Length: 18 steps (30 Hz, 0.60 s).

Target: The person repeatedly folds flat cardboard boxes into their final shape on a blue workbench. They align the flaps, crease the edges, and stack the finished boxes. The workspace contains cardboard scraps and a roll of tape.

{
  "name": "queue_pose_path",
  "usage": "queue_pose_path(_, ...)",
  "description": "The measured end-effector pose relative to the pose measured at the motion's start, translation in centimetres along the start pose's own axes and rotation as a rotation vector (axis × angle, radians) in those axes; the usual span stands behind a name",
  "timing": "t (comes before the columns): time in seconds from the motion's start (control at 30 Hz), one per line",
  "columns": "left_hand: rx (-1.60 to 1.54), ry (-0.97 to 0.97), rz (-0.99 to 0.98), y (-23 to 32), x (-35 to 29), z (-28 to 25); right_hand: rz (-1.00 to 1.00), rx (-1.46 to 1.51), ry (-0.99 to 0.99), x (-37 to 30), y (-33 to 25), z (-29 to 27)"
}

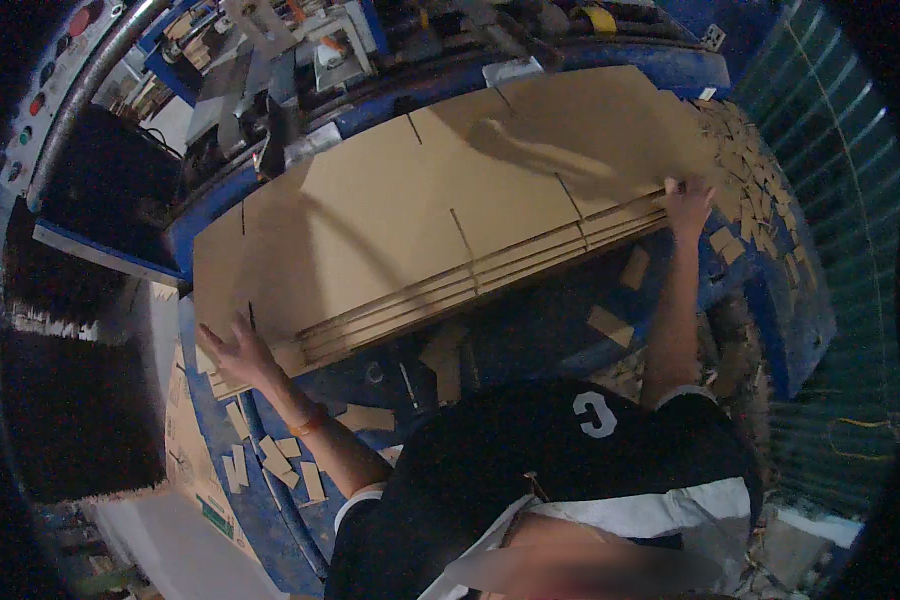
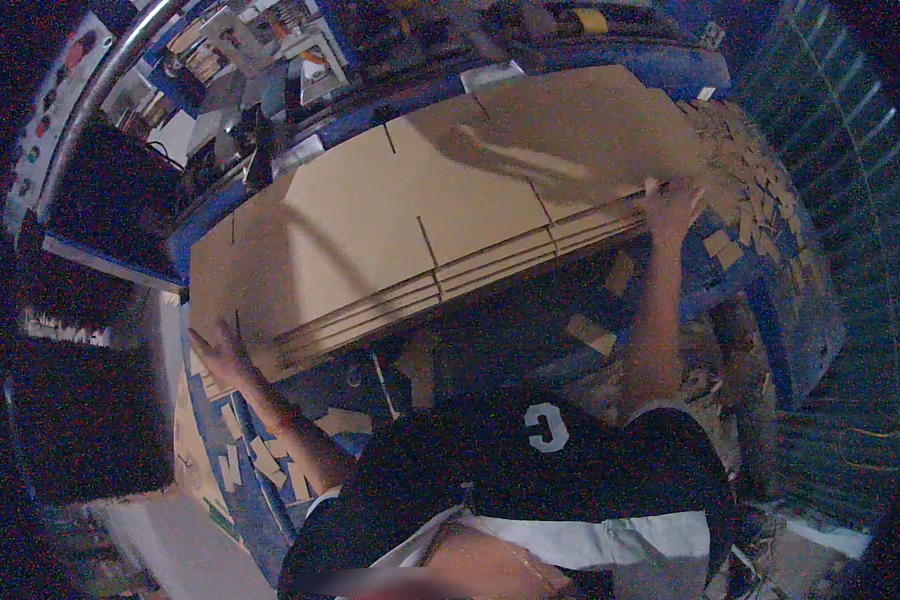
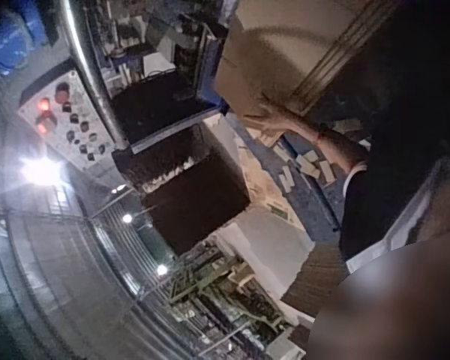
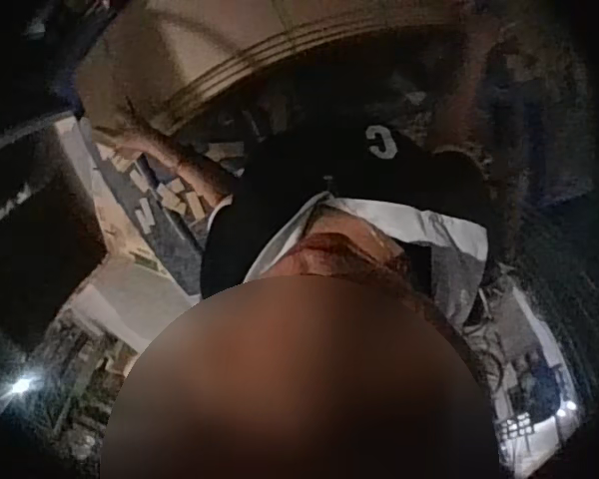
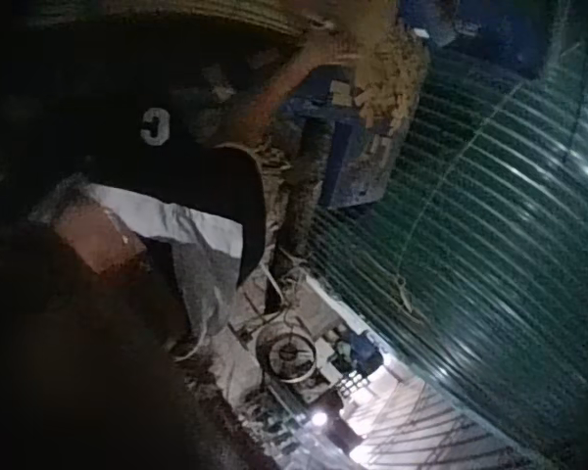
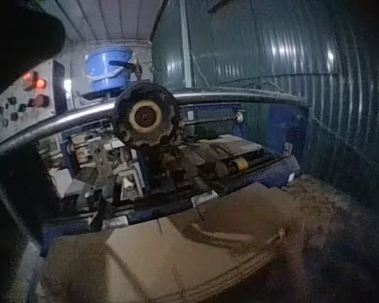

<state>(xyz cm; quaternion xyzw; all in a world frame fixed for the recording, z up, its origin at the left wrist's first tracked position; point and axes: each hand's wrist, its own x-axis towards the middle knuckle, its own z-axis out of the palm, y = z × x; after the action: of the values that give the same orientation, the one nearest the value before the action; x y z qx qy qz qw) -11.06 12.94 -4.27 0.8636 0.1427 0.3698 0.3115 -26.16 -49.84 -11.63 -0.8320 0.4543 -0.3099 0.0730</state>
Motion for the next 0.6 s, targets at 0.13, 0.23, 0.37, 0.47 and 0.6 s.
queue_pose_path(0.13,-0.588,0.329,-0.188,-1.6,1.2,-1.1,0.101,0.38,0.286,1.2,-3.7,-0.2)
queue_pose_path(0.23,-1.129,0.187,-0.433,-4.0,3.7,-0.9,0.193,0.836,0.333,1.3,-8.1,-1.8)
queue_pose_path(0.37,-1.093,-0.102,-0.653,-5.6,3.8,-0.4,0.165,1.479,0.211,0.6,-12.2,-7.4)
queue_pose_path(0.47,-0.868,-0.162,-0.425,-3.6,0.6,-1.6,-0.264,0.951,0.185,-4.6,-11.7,-11.4)
queue_pose_path(0.6,-0.723,-0.28,0.189,1.9,-6.8,-3.3,-1.232,0.293,-0.21,-12.0,-12.5,-10.7)
